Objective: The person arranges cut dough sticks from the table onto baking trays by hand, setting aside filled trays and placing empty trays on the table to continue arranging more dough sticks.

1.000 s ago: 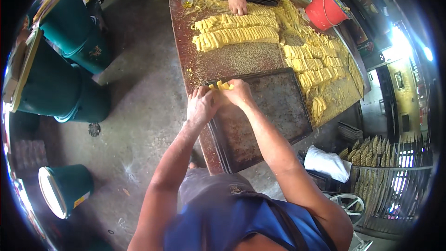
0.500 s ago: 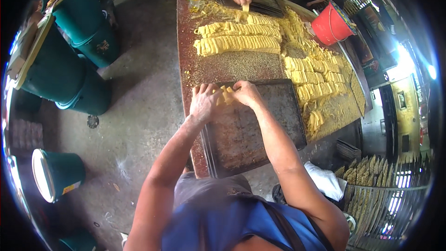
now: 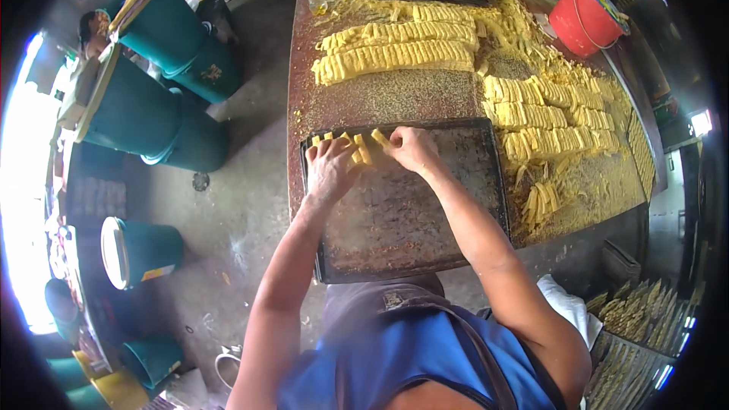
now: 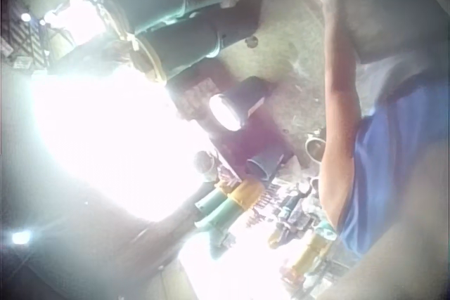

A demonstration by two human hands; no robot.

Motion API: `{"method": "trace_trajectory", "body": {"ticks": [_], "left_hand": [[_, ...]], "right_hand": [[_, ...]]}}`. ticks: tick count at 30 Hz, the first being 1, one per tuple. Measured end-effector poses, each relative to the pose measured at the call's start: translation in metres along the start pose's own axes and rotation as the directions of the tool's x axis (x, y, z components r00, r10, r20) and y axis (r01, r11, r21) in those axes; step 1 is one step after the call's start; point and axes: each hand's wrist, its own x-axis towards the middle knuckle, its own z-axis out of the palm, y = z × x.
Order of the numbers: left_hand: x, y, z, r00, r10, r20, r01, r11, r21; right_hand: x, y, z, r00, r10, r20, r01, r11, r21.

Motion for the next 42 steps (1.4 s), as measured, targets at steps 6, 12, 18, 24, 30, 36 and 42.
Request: {"method": "trace_trajectory", "body": {"ticks": [6, 12, 18, 24, 30, 36, 42], "left_hand": [[0.006, -0.012, -0.003, 0.998, 0.04, 0.043, -0.039, 0.999, -0.006], [0.014, -0.005, 0.012, 0.985, 0.169, -0.042, -0.172, 0.981, -0.084], [0.018, -0.02, 0.031, 0.973, 0.229, -0.033, -0.232, 0.968, -0.097], [-0.004, -0.024, -0.011, 0.97, 0.112, -0.216, -0.167, 0.952, -0.258], [-0.024, 0.039, 0.002, 0.975, 0.041, -0.219, -0.069, 0.99, -0.125], [-0.051, 0.088, 0.014, 0.982, 0.0, -0.187, -0.024, 0.992, -0.123], [-0.077, 0.112, 0.013, 0.971, -0.107, -0.212, 0.068, 0.98, -0.187]], "right_hand": [[-0.001, 0.001, 0.03, 0.992, -0.081, -0.093, 0.079, 0.997, -0.026], [0.0, -0.015, 0.045, 0.99, 0.09, -0.104, -0.097, 0.993, -0.065], [-0.012, 0.0, 0.022, 0.972, 0.003, -0.235, 0.005, 1.0, 0.031], [-0.1, 0.127, -0.17, 0.793, 0.356, -0.494, -0.396, 0.918, 0.027], [-0.182, 0.333, -0.278, 0.776, 0.482, -0.407, -0.618, 0.709, -0.339], [-0.148, 0.319, -0.262, 0.772, 0.635, -0.016, -0.624, 0.754, -0.203], [-0.155, 0.303, -0.274, 0.744, 0.64, 0.192, -0.608, 0.768, -0.203]]}}
